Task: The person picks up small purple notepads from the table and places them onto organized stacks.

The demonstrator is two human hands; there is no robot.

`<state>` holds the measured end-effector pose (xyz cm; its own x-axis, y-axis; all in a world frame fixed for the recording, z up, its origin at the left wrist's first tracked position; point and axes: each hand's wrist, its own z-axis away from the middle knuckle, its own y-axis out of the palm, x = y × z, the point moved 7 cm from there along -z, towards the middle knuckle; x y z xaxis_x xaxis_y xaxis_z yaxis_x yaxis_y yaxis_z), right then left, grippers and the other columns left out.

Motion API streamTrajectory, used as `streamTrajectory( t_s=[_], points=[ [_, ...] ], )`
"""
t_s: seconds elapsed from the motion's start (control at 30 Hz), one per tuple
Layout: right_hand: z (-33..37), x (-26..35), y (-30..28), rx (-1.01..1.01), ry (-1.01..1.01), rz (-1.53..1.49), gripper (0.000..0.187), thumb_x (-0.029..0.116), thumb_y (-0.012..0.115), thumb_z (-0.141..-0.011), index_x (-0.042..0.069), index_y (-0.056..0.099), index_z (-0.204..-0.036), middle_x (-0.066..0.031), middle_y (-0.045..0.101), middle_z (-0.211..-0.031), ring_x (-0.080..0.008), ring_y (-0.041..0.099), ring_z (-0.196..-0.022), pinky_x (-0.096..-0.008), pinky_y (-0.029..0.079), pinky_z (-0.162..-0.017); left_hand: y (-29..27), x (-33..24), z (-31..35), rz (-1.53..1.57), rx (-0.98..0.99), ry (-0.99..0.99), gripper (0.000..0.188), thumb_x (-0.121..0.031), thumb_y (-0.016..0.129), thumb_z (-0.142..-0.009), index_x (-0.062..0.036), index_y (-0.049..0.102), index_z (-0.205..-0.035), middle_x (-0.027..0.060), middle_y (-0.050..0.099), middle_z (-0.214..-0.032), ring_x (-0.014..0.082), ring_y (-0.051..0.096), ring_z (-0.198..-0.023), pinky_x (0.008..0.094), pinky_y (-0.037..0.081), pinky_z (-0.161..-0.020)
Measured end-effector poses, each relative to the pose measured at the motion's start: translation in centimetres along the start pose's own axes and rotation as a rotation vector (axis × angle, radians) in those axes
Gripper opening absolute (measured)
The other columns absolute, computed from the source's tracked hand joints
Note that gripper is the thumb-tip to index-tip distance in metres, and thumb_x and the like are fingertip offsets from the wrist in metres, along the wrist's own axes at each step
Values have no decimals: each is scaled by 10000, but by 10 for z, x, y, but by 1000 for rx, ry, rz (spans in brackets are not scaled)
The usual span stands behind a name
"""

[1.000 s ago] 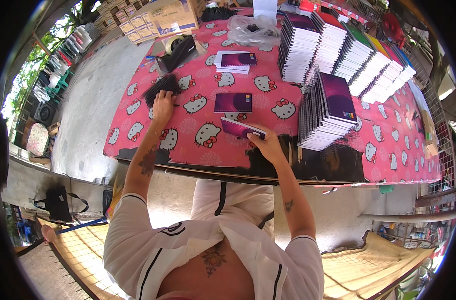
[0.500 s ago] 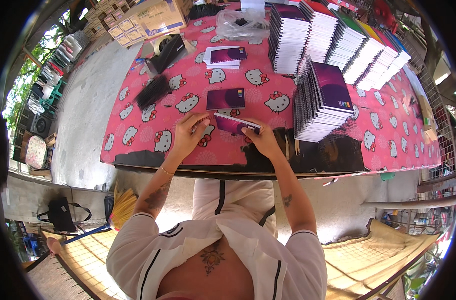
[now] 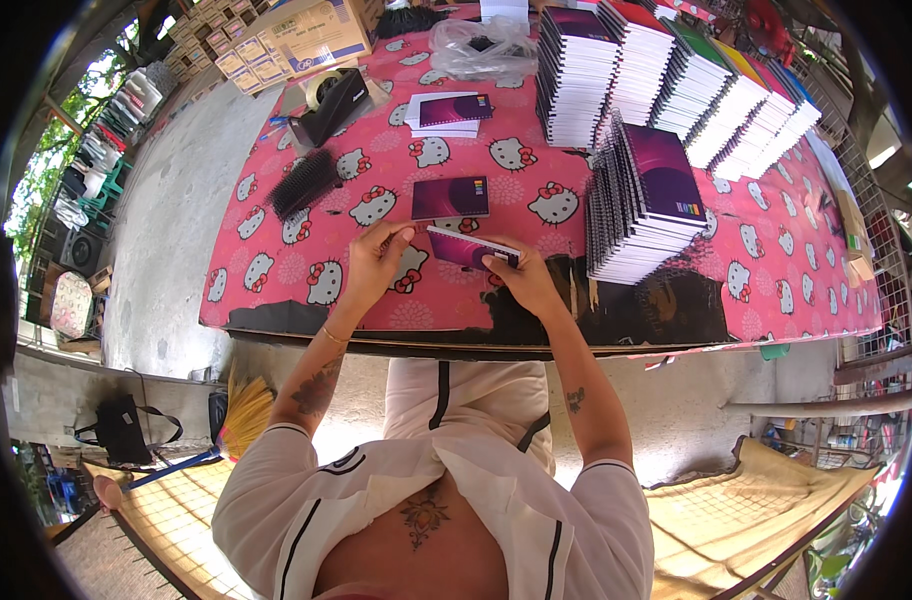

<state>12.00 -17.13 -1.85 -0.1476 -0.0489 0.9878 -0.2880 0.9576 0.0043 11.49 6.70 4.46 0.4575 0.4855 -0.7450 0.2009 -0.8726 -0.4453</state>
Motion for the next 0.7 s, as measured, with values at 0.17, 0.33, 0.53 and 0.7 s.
streamTrajectory(
  t_s=[0.17,0.33,0.53,0.7],
  points=[
    [0,-1,0,20,-9,-9,291,122,657,-969,37,655,-1248,39,646,-917,-22,521,-751,-203,451,-648,6,14,-1,148,54,-72,133,-108,710,-927,-13,718,-1018,75,671,-786,106,579,-637,274,444,-568],
    [0,-3,0,22,17,-20,291,119,657,-968,41,656,-1248,37,652,-926,-25,535,-766,-202,456,-653,3,9,-3,149,63,17,116,-97,717,-919,-20,717,-1006,67,659,-765,96,560,-634,259,431,-566],
    [1,0,-1,10,9,0,288,115,658,-968,42,659,-1246,36,660,-941,-27,540,-787,-205,461,-680,6,-11,-7,69,37,117,131,-94,731,-904,-29,702,-1014,67,656,-775,141,582,-636,288,461,-576],
    [2,3,1,30,10,-6,291,113,664,-962,19,657,-1237,26,672,-955,-40,563,-827,-213,476,-716,17,-4,-25,35,415,79,183,-113,680,-949,-11,664,-1099,80,615,-897,165,633,-741,288,500,-641]
  ],
)
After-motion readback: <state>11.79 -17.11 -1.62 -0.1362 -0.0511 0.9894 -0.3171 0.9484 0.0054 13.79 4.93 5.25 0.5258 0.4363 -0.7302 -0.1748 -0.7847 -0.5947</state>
